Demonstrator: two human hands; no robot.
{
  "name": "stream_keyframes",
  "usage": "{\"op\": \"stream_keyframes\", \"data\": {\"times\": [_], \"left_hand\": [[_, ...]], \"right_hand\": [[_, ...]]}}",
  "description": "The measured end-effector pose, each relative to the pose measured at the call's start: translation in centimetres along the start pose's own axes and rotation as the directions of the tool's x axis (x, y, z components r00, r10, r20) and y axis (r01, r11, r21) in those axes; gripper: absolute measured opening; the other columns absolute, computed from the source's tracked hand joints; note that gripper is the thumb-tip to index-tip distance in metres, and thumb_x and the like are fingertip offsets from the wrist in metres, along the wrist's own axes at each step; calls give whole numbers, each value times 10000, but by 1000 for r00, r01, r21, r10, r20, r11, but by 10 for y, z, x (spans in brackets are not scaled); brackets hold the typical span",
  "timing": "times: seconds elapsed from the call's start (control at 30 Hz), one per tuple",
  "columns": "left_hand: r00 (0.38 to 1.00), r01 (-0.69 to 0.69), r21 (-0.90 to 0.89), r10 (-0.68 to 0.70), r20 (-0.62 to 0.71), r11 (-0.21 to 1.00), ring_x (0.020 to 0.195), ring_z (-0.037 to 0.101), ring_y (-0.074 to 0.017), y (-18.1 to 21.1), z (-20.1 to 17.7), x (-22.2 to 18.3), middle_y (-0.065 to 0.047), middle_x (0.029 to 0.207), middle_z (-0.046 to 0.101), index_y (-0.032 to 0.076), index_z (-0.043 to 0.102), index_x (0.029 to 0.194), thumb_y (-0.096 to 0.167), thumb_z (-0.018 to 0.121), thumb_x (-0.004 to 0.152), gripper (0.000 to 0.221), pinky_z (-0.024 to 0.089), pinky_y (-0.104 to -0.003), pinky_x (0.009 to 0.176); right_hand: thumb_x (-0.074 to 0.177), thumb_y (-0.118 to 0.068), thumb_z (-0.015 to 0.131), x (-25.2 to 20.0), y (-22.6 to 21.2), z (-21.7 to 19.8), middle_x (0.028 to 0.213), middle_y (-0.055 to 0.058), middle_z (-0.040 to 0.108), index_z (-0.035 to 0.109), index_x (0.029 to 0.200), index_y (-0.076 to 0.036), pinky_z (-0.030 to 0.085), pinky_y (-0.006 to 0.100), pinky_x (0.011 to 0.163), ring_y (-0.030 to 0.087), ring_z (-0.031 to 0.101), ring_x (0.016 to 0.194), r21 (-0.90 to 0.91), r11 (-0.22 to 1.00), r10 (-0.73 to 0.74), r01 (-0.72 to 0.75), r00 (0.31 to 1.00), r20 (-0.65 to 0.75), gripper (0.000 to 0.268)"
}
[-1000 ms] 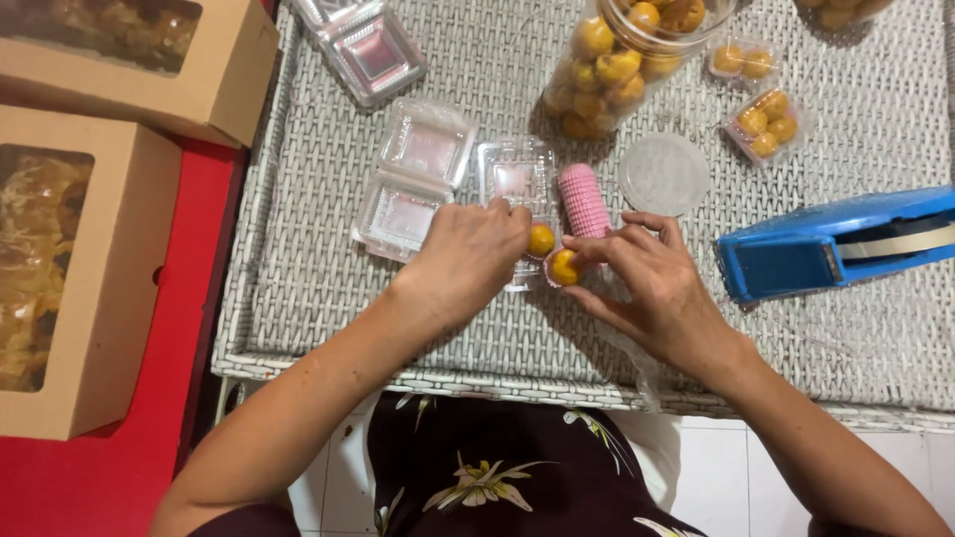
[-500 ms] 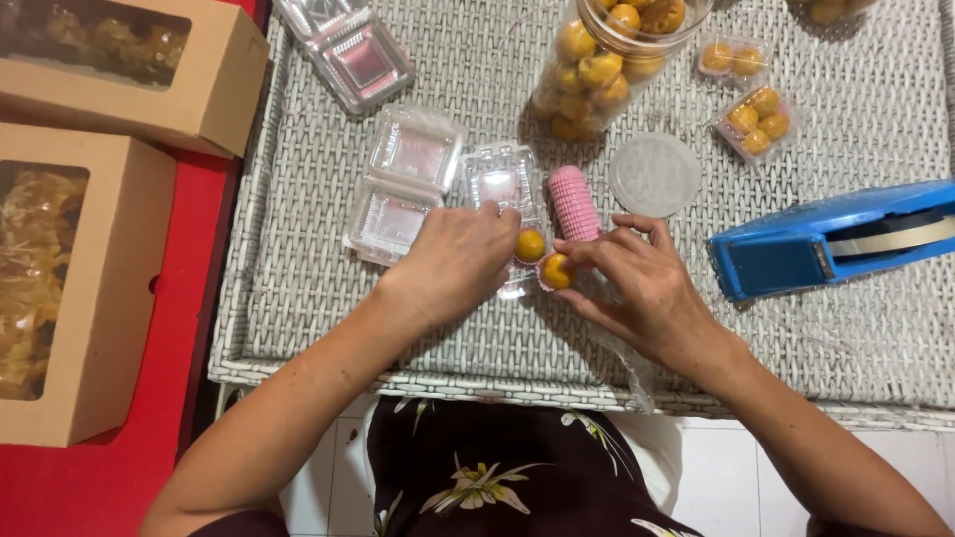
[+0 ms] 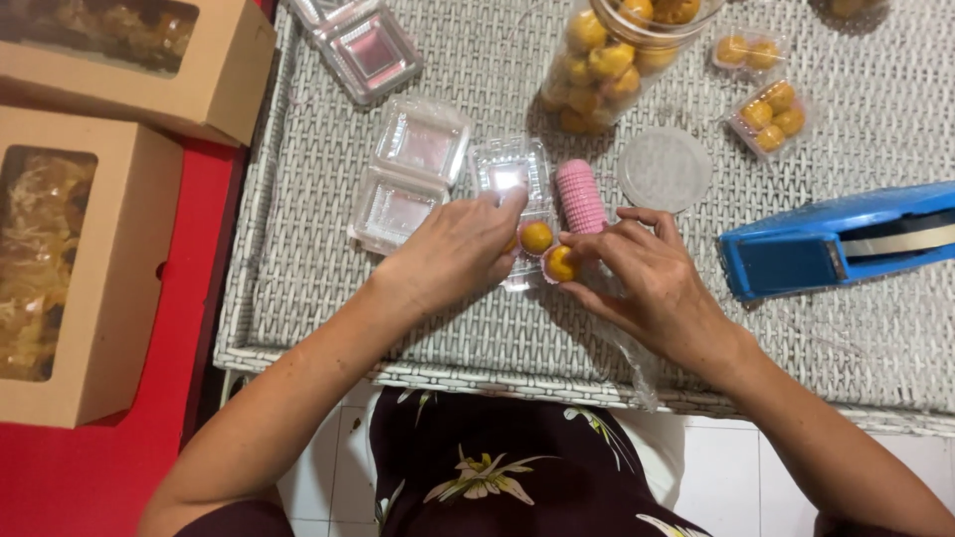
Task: Packaging cookies by placing them into individual paper liners and then into plastic trays
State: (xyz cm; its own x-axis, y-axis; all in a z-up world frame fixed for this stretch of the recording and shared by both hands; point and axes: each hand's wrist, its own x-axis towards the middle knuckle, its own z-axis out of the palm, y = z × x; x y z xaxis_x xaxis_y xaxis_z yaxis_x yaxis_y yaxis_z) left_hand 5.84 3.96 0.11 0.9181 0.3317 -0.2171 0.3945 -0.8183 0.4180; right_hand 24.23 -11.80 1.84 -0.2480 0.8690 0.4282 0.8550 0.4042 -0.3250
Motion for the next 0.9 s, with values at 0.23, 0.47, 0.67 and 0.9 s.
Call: {"op": "stream_keyframes", "data": {"times": [0.23,0.47,0.67,0.9], "left_hand": [[1000,-17,-65,17,-2,998,800,621,-308,-6,-4,-1,-143,994,561,22,474,1165,104,461,1007,178,555,-475,719],[999,-39,-46,38,-13,998,929,651,-394,-10,0,3,-170,1054,595,29,470,1163,78,670,876,353,541,-521,780],[999,-26,-62,24,-39,998,896,666,-440,-7,-1,4,-204,1053,604,29,456,1174,-15,572,889,311,546,-549,715],[1000,15,-64,-13,22,998,877,651,-380,-2,-6,4,-171,1053,582,34,459,1208,-42,558,936,299,553,-519,732]], "right_hand": [[862,-150,875,10,2,11,1110,105,744,592,1225,-1,471,475,1019,225,698,986,33,999,-32,32,999,23,484],[885,-115,857,19,3,14,1067,125,699,585,1203,19,452,457,1000,236,666,939,21,998,-59,58,998,35,439],[873,-136,876,17,9,16,1087,146,712,588,1184,6,458,453,1009,261,675,934,-9,998,-55,55,998,29,448],[859,-167,876,11,12,12,1124,92,739,568,1217,-45,456,494,1045,252,706,980,-36,999,-10,12,998,62,488]]}}
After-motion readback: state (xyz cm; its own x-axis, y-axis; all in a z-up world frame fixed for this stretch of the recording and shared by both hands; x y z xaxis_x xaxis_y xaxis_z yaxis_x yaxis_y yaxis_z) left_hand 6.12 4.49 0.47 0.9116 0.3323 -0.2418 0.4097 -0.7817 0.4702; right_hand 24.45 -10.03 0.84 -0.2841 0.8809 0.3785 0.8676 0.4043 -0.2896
